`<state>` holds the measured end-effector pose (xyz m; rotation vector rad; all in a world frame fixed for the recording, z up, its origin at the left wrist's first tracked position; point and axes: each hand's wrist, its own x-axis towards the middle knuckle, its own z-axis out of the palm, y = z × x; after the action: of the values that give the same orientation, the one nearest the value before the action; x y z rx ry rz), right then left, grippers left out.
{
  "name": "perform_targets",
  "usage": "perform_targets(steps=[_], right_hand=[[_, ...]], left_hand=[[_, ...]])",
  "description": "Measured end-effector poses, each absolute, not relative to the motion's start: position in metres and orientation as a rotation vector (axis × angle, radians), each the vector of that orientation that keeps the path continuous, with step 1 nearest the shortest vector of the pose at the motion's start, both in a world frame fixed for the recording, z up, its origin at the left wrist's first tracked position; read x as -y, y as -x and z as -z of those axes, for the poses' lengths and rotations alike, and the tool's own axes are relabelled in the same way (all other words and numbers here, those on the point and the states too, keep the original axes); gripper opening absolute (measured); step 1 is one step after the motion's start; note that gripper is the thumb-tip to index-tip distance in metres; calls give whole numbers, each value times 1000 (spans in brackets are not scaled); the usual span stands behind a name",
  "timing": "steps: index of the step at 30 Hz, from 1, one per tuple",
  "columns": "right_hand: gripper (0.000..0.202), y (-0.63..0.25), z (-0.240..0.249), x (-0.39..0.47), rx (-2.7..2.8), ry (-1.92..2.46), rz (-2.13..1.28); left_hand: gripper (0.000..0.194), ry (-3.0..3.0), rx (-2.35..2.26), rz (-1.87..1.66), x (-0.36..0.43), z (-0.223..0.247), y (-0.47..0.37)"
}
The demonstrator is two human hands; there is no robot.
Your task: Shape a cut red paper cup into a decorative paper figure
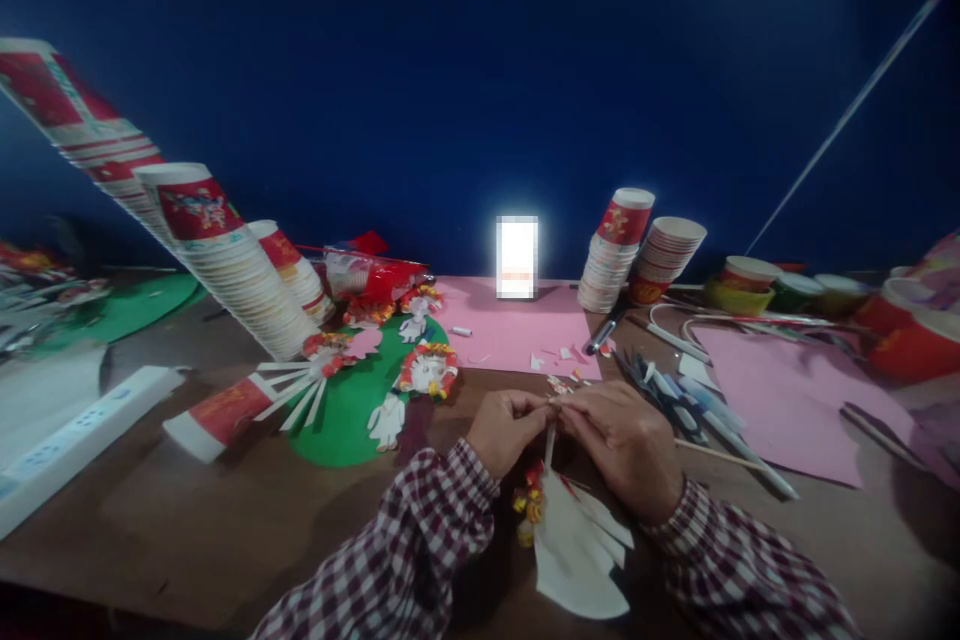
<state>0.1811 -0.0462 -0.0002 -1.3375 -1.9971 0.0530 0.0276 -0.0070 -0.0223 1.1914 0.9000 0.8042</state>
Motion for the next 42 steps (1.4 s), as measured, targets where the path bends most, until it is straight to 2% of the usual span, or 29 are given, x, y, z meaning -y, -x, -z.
perform_targets(steps=[18,25,31,42], right_hand=[[18,-181,3,47,2001,1328,46],[18,-177,1,49,2040,1299,141],[19,-174,-1,52,2078,1264,188],[16,-175,6,47,1991,1364,4]], left_hand=[[26,-1129,-910,-828,9,19,-30],[38,-1015,-865,-809,9,21,-29],[39,-1093,-946,-816,5,28,-28],[32,-1398,-1026,-837,5,21,-25]])
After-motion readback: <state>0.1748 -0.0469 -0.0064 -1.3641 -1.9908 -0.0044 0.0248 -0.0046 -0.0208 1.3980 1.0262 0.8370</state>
